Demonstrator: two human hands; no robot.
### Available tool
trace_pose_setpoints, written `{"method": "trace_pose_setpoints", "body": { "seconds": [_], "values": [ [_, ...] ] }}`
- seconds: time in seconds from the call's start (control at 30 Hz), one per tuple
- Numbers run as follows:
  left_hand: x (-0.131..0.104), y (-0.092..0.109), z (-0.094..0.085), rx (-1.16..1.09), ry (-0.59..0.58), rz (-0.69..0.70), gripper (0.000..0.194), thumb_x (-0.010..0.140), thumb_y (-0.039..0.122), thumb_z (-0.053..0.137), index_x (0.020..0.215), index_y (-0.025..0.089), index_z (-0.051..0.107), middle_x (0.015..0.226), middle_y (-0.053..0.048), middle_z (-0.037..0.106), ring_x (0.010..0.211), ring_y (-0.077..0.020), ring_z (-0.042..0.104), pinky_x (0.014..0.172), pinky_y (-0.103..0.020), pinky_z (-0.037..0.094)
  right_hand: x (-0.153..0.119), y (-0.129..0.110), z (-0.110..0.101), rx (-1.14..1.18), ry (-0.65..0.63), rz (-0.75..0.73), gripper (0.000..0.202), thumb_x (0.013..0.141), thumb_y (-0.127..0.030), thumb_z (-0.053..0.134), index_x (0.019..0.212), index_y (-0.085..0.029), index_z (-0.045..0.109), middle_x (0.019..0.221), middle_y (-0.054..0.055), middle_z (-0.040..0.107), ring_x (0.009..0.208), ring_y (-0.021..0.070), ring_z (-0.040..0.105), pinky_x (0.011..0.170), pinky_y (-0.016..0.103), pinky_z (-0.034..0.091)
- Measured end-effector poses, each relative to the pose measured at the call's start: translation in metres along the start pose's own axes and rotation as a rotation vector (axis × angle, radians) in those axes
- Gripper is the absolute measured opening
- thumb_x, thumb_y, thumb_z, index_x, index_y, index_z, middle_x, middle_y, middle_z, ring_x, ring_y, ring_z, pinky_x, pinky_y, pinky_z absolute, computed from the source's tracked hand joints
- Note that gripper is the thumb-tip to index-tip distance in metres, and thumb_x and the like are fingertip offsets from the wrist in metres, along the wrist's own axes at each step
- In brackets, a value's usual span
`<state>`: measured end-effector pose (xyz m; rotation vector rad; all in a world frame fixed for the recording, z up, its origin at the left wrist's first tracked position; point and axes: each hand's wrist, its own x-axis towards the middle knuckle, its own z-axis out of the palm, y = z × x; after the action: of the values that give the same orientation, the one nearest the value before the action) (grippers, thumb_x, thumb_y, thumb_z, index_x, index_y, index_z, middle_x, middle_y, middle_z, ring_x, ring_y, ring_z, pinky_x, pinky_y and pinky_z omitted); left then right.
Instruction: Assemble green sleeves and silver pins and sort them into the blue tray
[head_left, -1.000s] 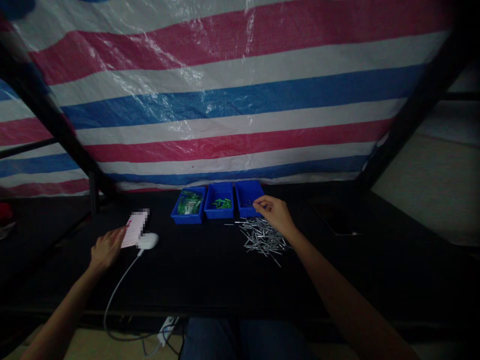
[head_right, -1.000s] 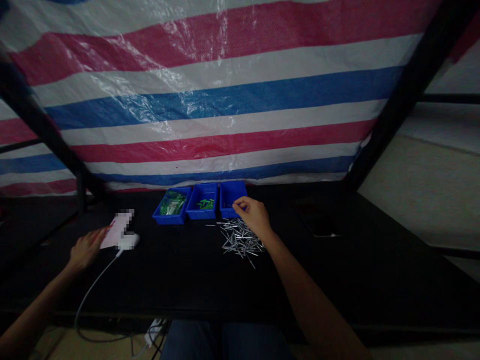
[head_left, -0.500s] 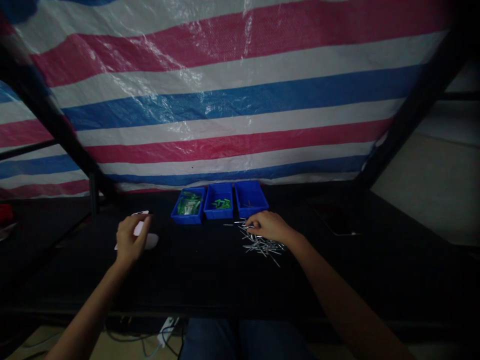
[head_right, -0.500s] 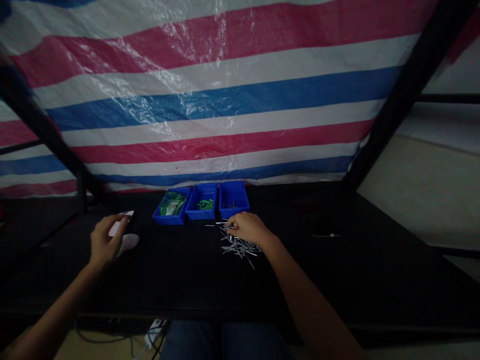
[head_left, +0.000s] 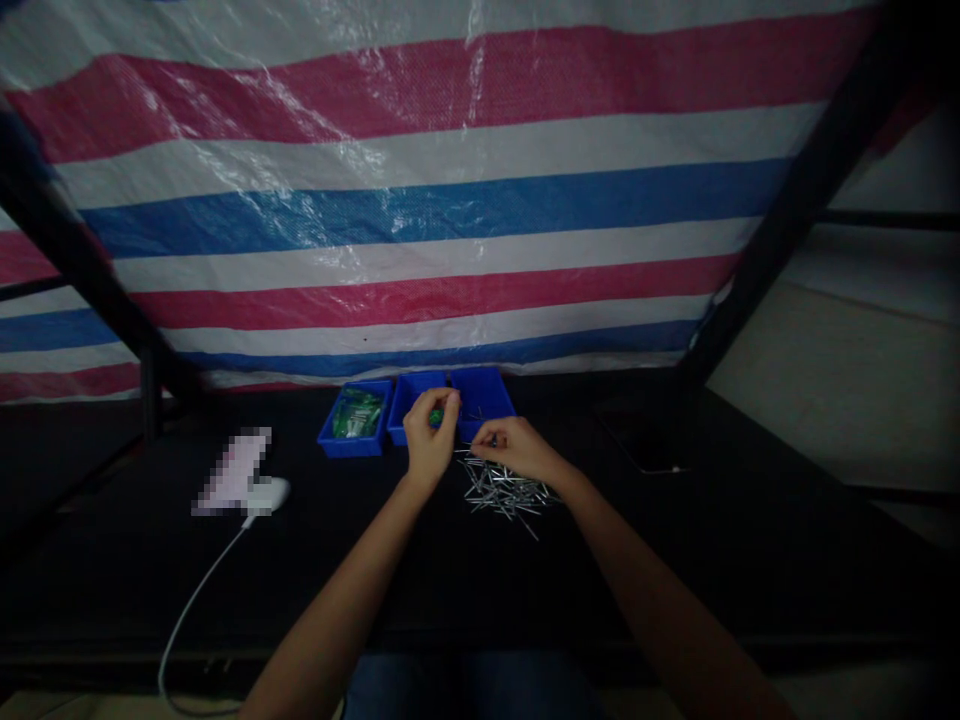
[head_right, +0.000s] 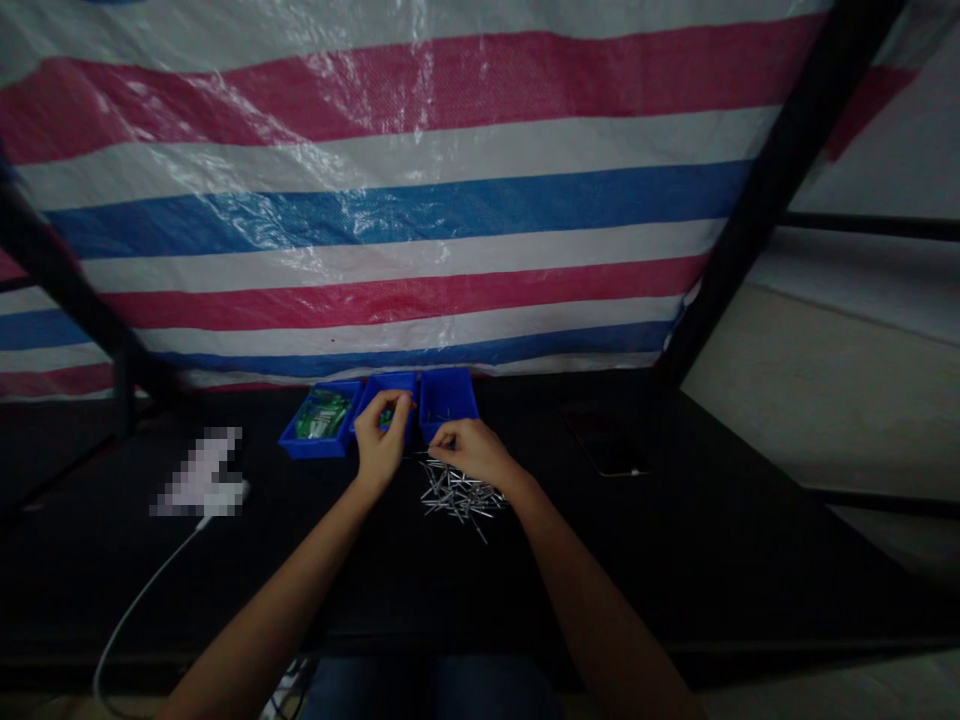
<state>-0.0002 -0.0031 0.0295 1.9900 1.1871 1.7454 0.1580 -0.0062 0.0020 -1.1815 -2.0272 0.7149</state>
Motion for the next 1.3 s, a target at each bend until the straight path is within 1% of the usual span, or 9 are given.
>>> {"method": "trace_pose_setpoints", "body": {
  "seconds": [0.13, 0.27, 0.43, 0.53, 0.63, 0.8, 0.97, 1.13, 1.3],
  "values": [
    [-0.017, -0.004, 0.005, 0.012, -0.11, 0.018, 0.018, 0.084, 0.029, 0.051, 0.088, 0.017, 0.063, 0.079, -0.004, 0.064, 0.074, -0.015, 0.058, 0.073, -0.028, 0.044, 0.004, 0.001, -0.008, 0.302, 0.171, -0.002, 0.022, 0.073, -0.036, 0.061, 0.078, -0.015, 0.068, 0.07, 0.003, 0.066, 0.052, 0.0101, 0.05, 0.048, 0.022, 0.036],
    [-0.026, 0.002, 0.007, 0.067, -0.256, 0.091, 0.019, 0.082, 0.027, 0.054, 0.096, 0.018, 0.062, 0.086, -0.004, 0.065, 0.075, -0.015, 0.056, 0.076, -0.03, 0.043, 0.005, 0.003, -0.013, 0.584, 0.255, 0.058, 0.027, 0.067, -0.04, 0.066, 0.078, -0.015, 0.068, 0.068, 0.003, 0.065, 0.044, 0.0076, 0.045, 0.042, 0.021, 0.033],
    [-0.026, 0.003, 0.011, 0.1, -0.24, 0.051, 0.019, 0.08, 0.027, 0.056, 0.096, 0.019, 0.061, 0.09, -0.004, 0.064, 0.077, -0.0154, 0.055, 0.077, -0.03, 0.043, 0.005, 0.003, -0.015, 0.714, 0.308, 0.088, 0.026, 0.064, -0.037, 0.069, 0.078, -0.016, 0.068, 0.066, 0.002, 0.066, 0.041, 0.006, 0.043, 0.041, 0.021, 0.033],
    [-0.024, -0.005, 0.011, 0.095, -0.216, -0.005, 0.02, 0.079, 0.028, 0.058, 0.096, 0.018, 0.061, 0.088, -0.004, 0.065, 0.074, -0.0153, 0.056, 0.074, -0.03, 0.044, 0.005, 0.002, -0.015, 0.733, 0.328, 0.086, 0.025, 0.065, -0.037, 0.068, 0.079, -0.016, 0.068, 0.066, 0.002, 0.066, 0.041, 0.0055, 0.042, 0.04, 0.021, 0.032],
    [-0.024, -0.011, 0.011, 0.088, -0.264, -0.042, 0.019, 0.078, 0.03, 0.059, 0.092, 0.018, 0.063, 0.085, -0.004, 0.066, 0.072, -0.0152, 0.057, 0.071, -0.029, 0.045, 0.005, 0.001, -0.016, 0.753, 0.327, 0.087, 0.024, 0.065, -0.036, 0.068, 0.08, -0.016, 0.068, 0.067, 0.002, 0.065, 0.04, 0.005, 0.042, 0.04, 0.021, 0.031],
    [-0.024, -0.014, 0.012, 0.037, -0.315, -0.051, 0.018, 0.08, 0.032, 0.056, 0.087, 0.018, 0.067, 0.085, -0.005, 0.068, 0.071, -0.0153, 0.057, 0.069, -0.029, 0.045, 0.005, 0.001, -0.015, 0.768, 0.329, 0.103, 0.024, 0.066, -0.035, 0.067, 0.081, -0.016, 0.069, 0.068, 0.001, 0.065, 0.041, 0.0046, 0.041, 0.04, 0.02, 0.029],
    [-0.023, -0.017, 0.014, -0.051, -0.302, -0.12, 0.02, 0.08, 0.032, 0.056, 0.087, 0.017, 0.067, 0.083, -0.004, 0.068, 0.069, -0.0139, 0.057, 0.067, -0.027, 0.044, 0.006, 0.005, -0.014, 0.742, 0.352, 0.114, 0.027, 0.065, -0.037, 0.068, 0.082, -0.016, 0.069, 0.067, 0.002, 0.065, 0.041, 0.0054, 0.041, 0.04, 0.021, 0.031],
    [-0.018, -0.021, 0.014, -0.16, -0.24, -0.202, 0.021, 0.077, 0.033, 0.059, 0.086, 0.016, 0.067, 0.079, -0.004, 0.066, 0.066, -0.0128, 0.055, 0.064, -0.025, 0.043, 0.006, 0.011, -0.013, 0.639, 0.345, 0.109, 0.029, 0.067, -0.039, 0.066, 0.083, -0.015, 0.068, 0.068, 0.003, 0.066, 0.042, 0.0068, 0.044, 0.041, 0.021, 0.032],
    [-0.013, -0.022, 0.011, -0.263, -0.163, -0.265, 0.022, 0.073, 0.031, 0.063, 0.088, 0.015, 0.066, 0.075, -0.003, 0.065, 0.065, -0.0118, 0.056, 0.063, -0.024, 0.043, 0.005, 0.014, -0.009, 0.378, 0.282, 0.041, 0.027, 0.07, -0.038, 0.063, 0.08, -0.014, 0.069, 0.068, 0.004, 0.066, 0.046, 0.0084, 0.044, 0.044, 0.022, 0.032]
  ]
}}
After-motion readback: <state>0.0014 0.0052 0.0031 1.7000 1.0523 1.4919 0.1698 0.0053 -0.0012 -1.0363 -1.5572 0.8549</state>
